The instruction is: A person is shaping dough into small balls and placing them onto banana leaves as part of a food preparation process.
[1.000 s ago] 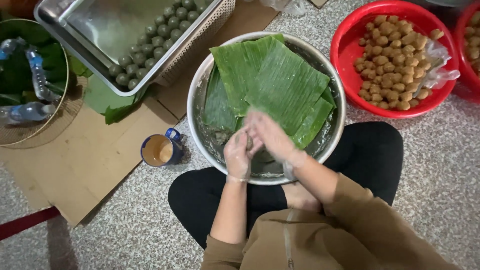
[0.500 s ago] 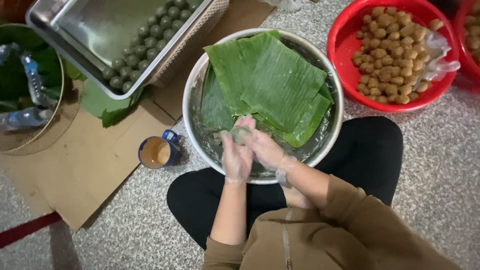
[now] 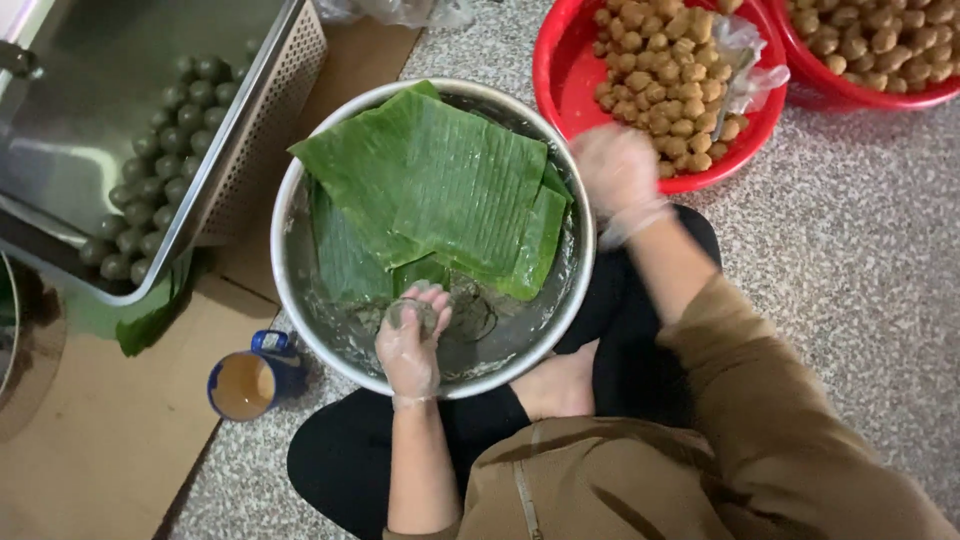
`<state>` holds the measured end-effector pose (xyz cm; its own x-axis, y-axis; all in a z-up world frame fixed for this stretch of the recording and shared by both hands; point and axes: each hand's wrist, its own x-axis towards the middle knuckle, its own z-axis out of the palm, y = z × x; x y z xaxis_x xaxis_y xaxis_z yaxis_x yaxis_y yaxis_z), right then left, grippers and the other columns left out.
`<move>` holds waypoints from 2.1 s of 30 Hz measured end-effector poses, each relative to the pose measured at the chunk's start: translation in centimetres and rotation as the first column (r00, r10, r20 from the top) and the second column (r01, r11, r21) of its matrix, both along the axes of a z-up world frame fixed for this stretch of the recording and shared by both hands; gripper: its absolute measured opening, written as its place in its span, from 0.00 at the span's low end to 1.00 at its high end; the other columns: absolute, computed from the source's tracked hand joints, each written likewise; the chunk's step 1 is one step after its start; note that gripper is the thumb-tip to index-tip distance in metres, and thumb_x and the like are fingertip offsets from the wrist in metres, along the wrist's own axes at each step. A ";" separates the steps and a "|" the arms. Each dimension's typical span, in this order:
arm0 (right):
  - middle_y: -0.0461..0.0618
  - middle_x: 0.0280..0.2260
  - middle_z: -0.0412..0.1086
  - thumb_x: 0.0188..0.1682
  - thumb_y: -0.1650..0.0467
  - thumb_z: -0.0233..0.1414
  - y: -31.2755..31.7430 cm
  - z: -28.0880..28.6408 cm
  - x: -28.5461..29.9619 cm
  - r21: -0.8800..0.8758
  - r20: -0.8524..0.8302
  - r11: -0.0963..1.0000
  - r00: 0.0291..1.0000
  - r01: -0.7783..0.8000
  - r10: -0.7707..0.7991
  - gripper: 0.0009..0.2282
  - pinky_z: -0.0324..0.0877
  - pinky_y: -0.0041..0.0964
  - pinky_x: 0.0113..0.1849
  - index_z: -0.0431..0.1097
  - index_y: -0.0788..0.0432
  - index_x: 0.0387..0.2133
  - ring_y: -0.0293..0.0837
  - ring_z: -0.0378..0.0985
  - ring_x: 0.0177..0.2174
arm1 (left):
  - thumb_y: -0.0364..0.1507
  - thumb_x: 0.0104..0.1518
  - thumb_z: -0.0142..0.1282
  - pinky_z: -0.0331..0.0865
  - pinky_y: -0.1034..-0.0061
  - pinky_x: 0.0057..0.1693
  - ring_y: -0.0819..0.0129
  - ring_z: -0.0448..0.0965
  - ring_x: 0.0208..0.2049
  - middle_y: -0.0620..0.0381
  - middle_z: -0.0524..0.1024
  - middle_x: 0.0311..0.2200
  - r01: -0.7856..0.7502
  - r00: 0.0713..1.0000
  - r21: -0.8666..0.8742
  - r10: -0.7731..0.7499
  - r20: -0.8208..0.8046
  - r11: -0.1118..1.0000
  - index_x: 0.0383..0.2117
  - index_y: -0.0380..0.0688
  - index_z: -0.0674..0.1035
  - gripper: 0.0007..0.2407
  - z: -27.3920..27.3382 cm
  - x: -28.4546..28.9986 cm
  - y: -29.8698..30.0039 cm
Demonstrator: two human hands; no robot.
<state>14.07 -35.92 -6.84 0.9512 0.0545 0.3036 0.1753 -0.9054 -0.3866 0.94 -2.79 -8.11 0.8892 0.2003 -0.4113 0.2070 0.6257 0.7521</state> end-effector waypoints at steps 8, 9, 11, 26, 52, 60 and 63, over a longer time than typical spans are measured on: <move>0.62 0.30 0.72 0.55 0.74 0.45 -12.9 -4.3 1.6 -0.581 -0.260 0.769 0.833 0.268 -0.488 0.07 0.75 0.68 0.26 0.66 0.64 0.42 0.67 0.83 0.30 | 0.23 0.62 0.54 0.67 0.57 0.63 0.52 0.72 0.60 0.37 0.75 0.56 0.300 0.930 0.432 -0.361 0.065 0.851 0.40 0.31 0.73 0.06 1.0 0.8 -2.0; 0.62 0.30 0.72 0.55 0.74 0.45 -14.3 -5.9 2.0 -0.578 -0.266 0.776 0.841 0.253 -0.472 0.07 0.75 0.68 0.26 0.66 0.64 0.42 0.67 0.83 0.30 | 0.23 0.62 0.54 0.67 0.57 0.63 0.52 0.72 0.60 0.37 0.75 0.56 0.287 0.937 0.435 -0.345 0.060 0.854 0.40 0.31 0.73 0.06 -0.3 0.6 -1.9; 0.63 0.30 0.69 0.54 0.69 0.53 -16.7 -9.0 3.7 -0.553 -0.290 0.805 0.856 0.215 -0.428 0.10 0.72 0.71 0.23 0.64 0.64 0.43 0.72 0.82 0.27 | 0.25 0.56 0.64 0.67 0.65 0.64 0.61 0.75 0.56 0.48 0.79 0.48 0.224 0.945 0.598 -0.323 0.061 0.769 0.39 0.36 0.81 0.08 -2.6 0.4 -1.2; 0.57 0.33 0.77 0.40 0.75 0.68 5.0 6.5 -8.2 0.582 -0.033 0.805 0.986 -0.114 0.164 0.13 0.77 0.46 0.41 0.76 0.59 0.37 0.53 0.81 0.36 | 0.26 0.63 0.56 0.81 0.46 0.45 0.51 0.84 0.41 0.35 0.81 0.36 0.241 0.966 0.330 -0.257 0.003 0.912 0.35 0.35 0.80 0.05 2.6 0.2 -2.8; 0.61 0.54 0.72 0.52 0.75 0.52 15.0 1.6 -9.4 0.671 0.155 0.453 0.708 -0.587 0.689 0.14 0.67 0.57 0.56 0.73 0.65 0.51 0.61 0.72 0.56 | 0.12 0.55 0.55 0.78 0.54 0.54 0.48 0.82 0.46 0.36 0.74 0.50 0.377 0.923 -0.338 -0.380 0.063 0.862 0.71 0.47 0.55 0.36 -0.7 -1.3 0.3; 0.60 0.45 0.78 0.48 0.78 0.58 15.7 -0.1 -11.0 0.891 0.010 0.391 0.873 -0.229 0.488 0.13 0.75 0.51 0.47 0.76 0.63 0.47 0.51 0.80 0.46 | 0.18 0.60 0.52 0.77 0.55 0.54 0.50 0.82 0.45 0.39 0.79 0.42 0.373 0.925 -0.086 -0.378 -0.052 0.924 0.69 0.45 0.59 0.29 0.5 -1.6 -0.4; 0.64 0.48 0.75 0.50 0.75 0.56 15.7 -0.9 -10.3 0.619 0.272 0.545 0.805 -0.566 0.527 0.13 0.73 0.60 0.50 0.75 0.64 0.48 0.65 0.77 0.49 | 0.18 0.61 0.52 0.75 0.52 0.56 0.57 0.82 0.44 0.43 0.80 0.43 0.363 0.929 -0.185 -0.369 -0.002 0.913 0.67 0.46 0.65 0.25 -2.8 -2.1 -0.1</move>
<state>3.80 -20.24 -7.73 0.7890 0.3334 0.5160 0.5846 -0.1492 -0.7975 -1.15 -2.93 -10.91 0.8701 -0.2159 -0.4432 0.4721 0.6236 0.6231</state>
